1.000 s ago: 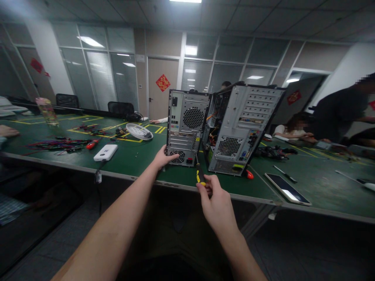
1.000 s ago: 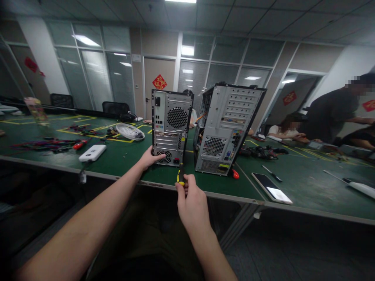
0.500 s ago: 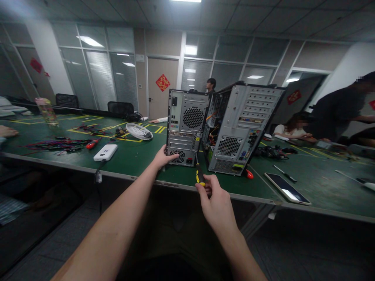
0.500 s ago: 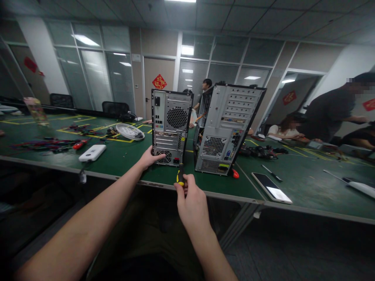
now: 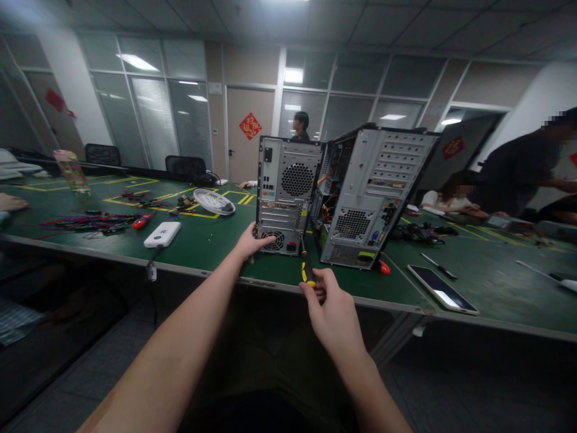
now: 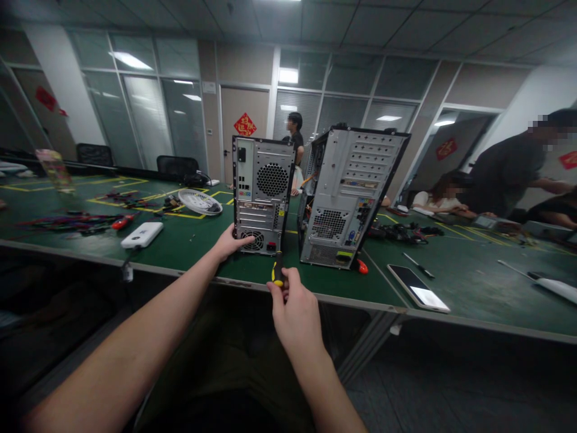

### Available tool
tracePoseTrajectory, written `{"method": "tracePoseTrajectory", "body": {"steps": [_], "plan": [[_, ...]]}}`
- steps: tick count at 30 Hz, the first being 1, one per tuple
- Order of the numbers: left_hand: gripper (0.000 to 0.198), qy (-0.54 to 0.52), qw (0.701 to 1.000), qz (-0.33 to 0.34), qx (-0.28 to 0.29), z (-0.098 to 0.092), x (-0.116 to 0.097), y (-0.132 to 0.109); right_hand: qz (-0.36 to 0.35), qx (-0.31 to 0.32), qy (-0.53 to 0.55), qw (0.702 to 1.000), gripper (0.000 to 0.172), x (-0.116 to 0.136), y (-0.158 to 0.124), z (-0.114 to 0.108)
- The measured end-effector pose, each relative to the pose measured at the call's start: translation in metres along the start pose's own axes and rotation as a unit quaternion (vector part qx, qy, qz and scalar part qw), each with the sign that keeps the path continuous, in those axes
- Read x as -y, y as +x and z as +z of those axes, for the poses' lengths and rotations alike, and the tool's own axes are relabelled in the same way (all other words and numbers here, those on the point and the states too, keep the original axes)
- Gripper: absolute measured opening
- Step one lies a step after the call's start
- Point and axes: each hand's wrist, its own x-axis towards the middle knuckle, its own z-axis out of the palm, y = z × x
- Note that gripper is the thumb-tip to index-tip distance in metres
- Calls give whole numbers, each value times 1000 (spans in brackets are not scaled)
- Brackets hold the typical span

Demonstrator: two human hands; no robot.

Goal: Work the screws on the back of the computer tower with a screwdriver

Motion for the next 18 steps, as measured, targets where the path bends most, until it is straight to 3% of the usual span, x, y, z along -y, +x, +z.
{"method": "tracePoseTrajectory", "body": {"steps": [8, 16, 18], "plan": [[90, 10, 1000, 3, 1, -1, -2, -1, -100, -20, -8, 995, 37, -1, -1, -3], [91, 7, 1000, 1, 2, 0, -2, -1, 0, -3, 10, 1000, 32, 4, -2, -4], [90, 6, 1000, 5, 3, 0, -4, -2, -13, -5, 9, 1000, 32, 4, -1, -5]]}}
